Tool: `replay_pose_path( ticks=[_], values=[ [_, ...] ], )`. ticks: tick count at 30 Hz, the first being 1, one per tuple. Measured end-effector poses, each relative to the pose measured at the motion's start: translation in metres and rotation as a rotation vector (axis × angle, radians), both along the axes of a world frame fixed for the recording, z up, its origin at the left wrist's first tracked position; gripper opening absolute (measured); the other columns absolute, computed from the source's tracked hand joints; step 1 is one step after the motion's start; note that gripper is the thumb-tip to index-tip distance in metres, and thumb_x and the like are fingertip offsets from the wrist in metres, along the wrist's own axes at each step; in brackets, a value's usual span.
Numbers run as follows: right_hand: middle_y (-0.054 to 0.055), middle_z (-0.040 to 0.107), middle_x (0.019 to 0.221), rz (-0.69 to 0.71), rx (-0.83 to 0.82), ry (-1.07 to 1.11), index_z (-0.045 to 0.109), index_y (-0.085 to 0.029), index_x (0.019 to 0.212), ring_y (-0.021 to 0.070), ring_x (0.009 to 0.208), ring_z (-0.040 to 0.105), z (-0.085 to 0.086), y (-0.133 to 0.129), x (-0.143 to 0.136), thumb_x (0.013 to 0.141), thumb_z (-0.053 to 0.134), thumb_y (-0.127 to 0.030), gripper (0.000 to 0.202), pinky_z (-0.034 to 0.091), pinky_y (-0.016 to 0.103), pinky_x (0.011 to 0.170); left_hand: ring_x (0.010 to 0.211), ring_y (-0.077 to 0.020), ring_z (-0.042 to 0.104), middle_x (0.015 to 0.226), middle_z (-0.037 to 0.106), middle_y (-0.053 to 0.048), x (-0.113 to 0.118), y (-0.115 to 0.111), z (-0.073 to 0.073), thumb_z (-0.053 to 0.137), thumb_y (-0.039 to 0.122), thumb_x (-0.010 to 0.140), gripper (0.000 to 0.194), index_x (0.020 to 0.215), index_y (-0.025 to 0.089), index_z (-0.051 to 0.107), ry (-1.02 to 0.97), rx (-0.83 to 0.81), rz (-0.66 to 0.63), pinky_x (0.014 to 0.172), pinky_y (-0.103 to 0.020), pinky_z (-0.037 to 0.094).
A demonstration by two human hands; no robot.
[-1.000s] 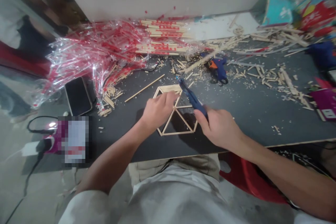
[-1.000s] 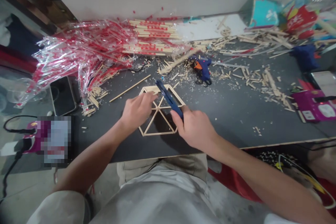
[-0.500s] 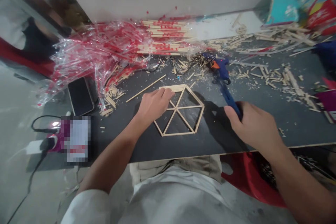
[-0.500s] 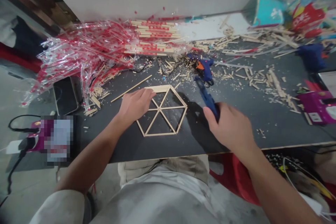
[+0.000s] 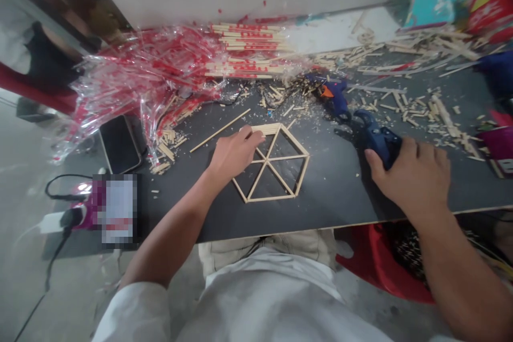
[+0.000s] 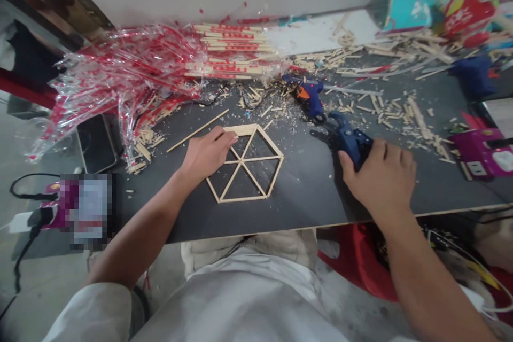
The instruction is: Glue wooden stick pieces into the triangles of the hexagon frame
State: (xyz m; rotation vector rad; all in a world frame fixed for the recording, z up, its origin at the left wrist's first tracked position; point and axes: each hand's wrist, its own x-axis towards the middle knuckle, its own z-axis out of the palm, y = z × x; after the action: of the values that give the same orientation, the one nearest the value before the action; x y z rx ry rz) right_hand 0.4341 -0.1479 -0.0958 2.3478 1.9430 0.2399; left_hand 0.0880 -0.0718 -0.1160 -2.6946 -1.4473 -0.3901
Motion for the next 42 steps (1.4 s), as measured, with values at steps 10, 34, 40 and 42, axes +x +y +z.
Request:
replay_pose_path(
  ticks=[10,34,40,42],
  values=[
    [0.034,0.069,0.126,0.004,0.061,-0.054,0.062,0.002,0.134,0.048,0.12,0.065,-0.011,0.034,0.02,0.099,0.052,-0.048,0.062,0.05,0.055,0.103,0.071,-0.0129,0.061,0.118,0.07,-0.012,-0.003,0.001,0.0,0.036,0.033,0.111,0.037,0.113,0.02,0.071,-0.106,-0.045,0.029,0.052,-0.024,0.032],
    [0.028,0.074,0.089,0.474,0.059,0.051,0.034,-0.009,0.034,0.026,0.115,0.07,-0.014,0.333,-0.105,0.08,0.065,-0.051,0.07,0.04,0.043,0.075,0.068,-0.0148,0.067,0.093,0.068,-0.004,0.015,-0.015,-0.001,0.043,0.017,0.108,0.024,0.108,0.017,0.067,0.181,-0.038,-0.351,0.045,-0.029,0.029],
    [0.023,0.077,0.093,0.485,0.249,0.135,0.059,0.0,0.05,0.0248,0.113,0.069,-0.003,0.343,-0.105,0.092,0.049,-0.065,0.079,0.041,0.051,0.085,0.069,-0.0145,0.067,0.096,0.067,-0.006,0.019,-0.02,0.003,0.045,0.01,0.103,0.024,0.111,0.017,0.067,0.185,-0.076,-0.314,0.045,-0.029,0.033],
    [0.019,0.08,0.092,0.536,0.31,0.156,0.072,-0.002,0.067,0.0256,0.112,0.069,0.009,0.337,-0.107,0.096,0.051,-0.067,0.074,0.042,0.053,0.086,0.069,-0.0146,0.068,0.097,0.068,-0.006,0.021,-0.021,0.003,0.044,0.01,0.103,0.025,0.11,0.017,0.067,0.199,-0.065,-0.314,0.044,-0.03,0.031]
  ],
)
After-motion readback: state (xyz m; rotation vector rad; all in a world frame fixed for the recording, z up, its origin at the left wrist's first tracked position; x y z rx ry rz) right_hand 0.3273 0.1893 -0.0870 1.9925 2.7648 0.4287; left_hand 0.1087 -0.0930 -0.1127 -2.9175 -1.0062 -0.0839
